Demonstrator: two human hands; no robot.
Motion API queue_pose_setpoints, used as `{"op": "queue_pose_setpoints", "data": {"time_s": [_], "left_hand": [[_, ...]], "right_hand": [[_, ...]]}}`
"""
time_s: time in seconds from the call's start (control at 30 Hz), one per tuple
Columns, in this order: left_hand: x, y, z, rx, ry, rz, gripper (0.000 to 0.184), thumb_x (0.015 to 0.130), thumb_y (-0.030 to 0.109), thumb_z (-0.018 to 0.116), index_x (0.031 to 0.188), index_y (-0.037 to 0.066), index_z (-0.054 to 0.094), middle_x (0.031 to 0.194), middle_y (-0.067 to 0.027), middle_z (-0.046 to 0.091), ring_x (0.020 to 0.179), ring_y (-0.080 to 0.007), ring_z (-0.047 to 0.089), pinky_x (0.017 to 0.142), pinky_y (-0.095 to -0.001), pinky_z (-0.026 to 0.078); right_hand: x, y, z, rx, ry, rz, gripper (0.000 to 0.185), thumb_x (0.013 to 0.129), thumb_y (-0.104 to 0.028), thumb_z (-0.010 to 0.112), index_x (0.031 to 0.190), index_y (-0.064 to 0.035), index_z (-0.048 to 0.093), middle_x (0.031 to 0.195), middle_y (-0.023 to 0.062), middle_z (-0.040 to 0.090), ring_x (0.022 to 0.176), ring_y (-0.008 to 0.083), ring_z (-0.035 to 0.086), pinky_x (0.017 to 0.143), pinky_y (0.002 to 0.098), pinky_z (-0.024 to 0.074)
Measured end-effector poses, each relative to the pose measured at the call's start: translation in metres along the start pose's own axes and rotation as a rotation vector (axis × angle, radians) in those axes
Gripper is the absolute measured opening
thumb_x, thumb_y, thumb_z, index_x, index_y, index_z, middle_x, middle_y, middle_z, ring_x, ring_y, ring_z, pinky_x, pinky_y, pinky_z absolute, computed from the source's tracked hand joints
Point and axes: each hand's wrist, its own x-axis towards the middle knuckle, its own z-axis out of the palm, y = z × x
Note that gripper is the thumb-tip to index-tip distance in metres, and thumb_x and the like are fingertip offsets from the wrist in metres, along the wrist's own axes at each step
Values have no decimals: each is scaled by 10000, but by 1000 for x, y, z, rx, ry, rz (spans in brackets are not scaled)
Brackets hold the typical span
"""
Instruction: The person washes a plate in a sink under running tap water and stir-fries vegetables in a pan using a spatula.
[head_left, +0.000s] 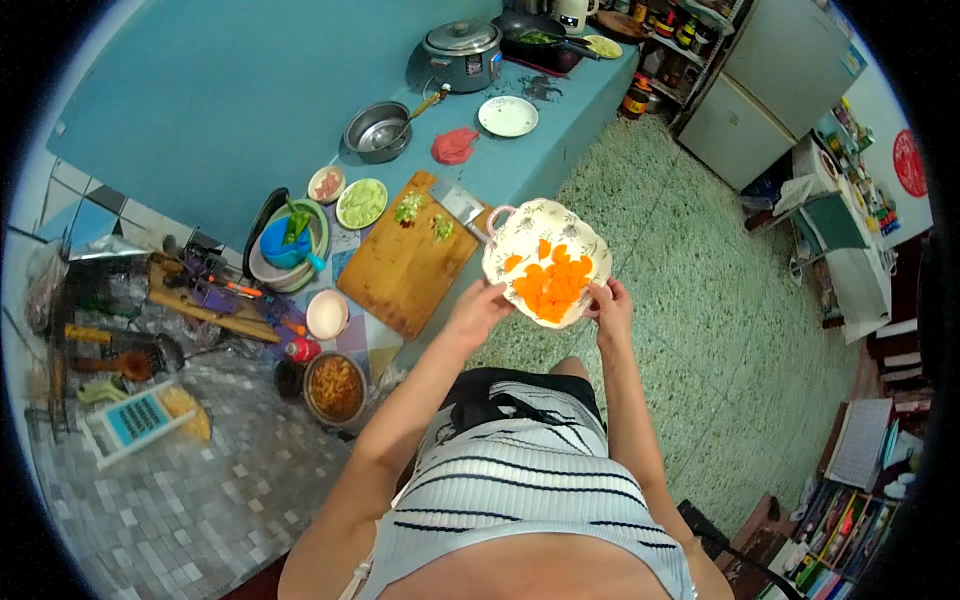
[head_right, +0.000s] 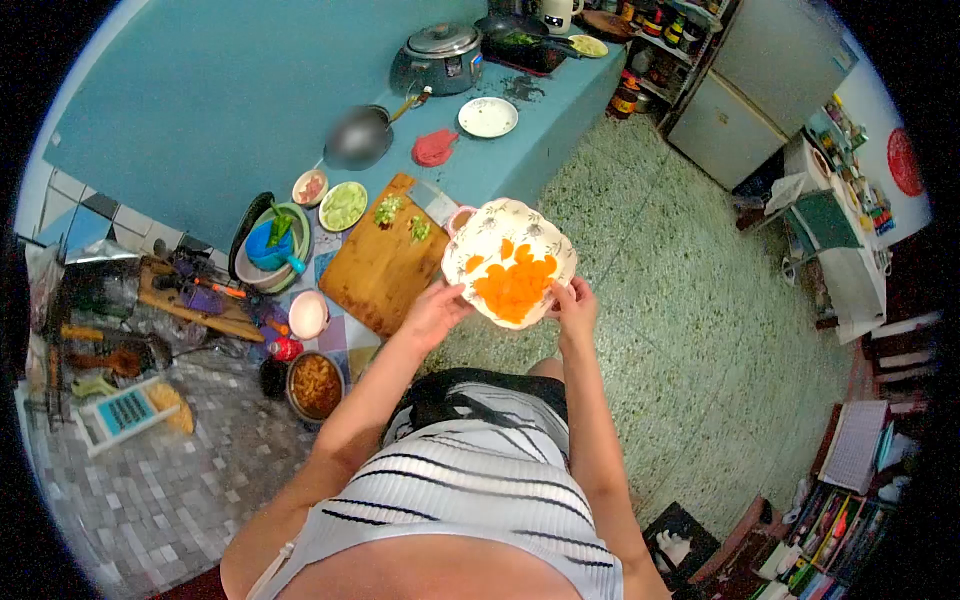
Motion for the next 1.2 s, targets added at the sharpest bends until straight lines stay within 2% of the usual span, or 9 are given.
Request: {"op": "queue_pose_setpoints", "data": {"time_s": [0.07, 0.17, 0.5, 0.6, 0.77, 0.83, 0.97, 1.1, 1.2], "left_hand": [[0, -12, 9, 14, -7, -125, 425, 797, 73, 504, 1184, 92, 329, 1111, -94, 460, 978, -260, 497, 824, -379, 425], [91, 1, 36, -14, 94, -179, 419, 791, 59, 501, 1176, 78, 338, 1104, -96, 465, 963, -260, 507, 807, -379, 436], [234, -23, 41, -38, 406, -134, 426, 766, 53, 514, 1164, 75, 363, 1105, -105, 476, 953, -262, 518, 792, -390, 442], [274, -27, 17, -99, 511, -111, 427, 746, 85, 542, 1144, 71, 388, 1043, -116, 522, 911, -254, 543, 770, -391, 462], [339, -14, -74, 2, 624, -177, 429, 736, 75, 546, 1138, 59, 397, 1017, -140, 529, 873, -267, 559, 705, -389, 498], [361, 16, -70, -51, 665, -79, 442, 712, 69, 561, 1127, 29, 412, 1005, -161, 526, 831, -282, 568, 671, -403, 505], [391, 56, -94, 74, 765, -172, 428, 718, 26, 530, 1129, 61, 415, 937, -112, 562, 761, -245, 590, 655, -393, 511], [417, 50, -121, 167, 960, -252, 387, 739, 18, 503, 1115, 63, 425, 941, -101, 565, 747, -243, 594, 639, -385, 511], [444, 3, -199, -195, 878, -28, 286, 765, 45, 478, 1050, 65, 468, 916, -100, 564, 751, -222, 579, 630, -370, 492]], "right_hand": [[6, -1, -9, -44, -21, 30, 295, 733, -92, 556, 1001, 7, 482, 768, 42, 549, 590, 100, 527, 507, 206, 448], [107, -26, 1, -96, -51, 72, 279, 734, -88, 547, 988, 10, 483, 765, 41, 547, 576, 100, 520, 493, 207, 442], [293, -25, 0, -397, -292, 307, 315, 721, -42, 567, 1012, 3, 458, 755, 70, 545, 631, 152, 567, 504, 242, 483], [346, -12, 5, -435, -596, 491, 409, 729, -110, 589, 1089, 13, 439, 819, 86, 558, 664, 162, 575, 571, 251, 497], [386, 3, 46, -529, -536, 614, 391, 753, -174, 573, 1079, 3, 448, 847, 91, 567, 731, 181, 585, 642, 275, 493], [411, 5, 57, -601, -542, 684, 367, 764, -177, 558, 1072, -9, 452, 866, 81, 575, 752, 188, 590, 647, 275, 489], [447, 8, 86, -641, -670, 744, 298, 793, -198, 517, 1034, -29, 471, 885, 68, 585, 774, 181, 593, 643, 273, 484], [480, 7, 104, -560, -509, 674, 263, 748, -174, 539, 945, -1, 524, 757, 60, 582, 655, 166, 591, 558, 231, 464], [502, 8, 112, -585, -534, 717, 270, 806, -202, 503, 1006, -21, 484, 900, 85, 580, 754, 177, 593, 630, 262, 480]]}}
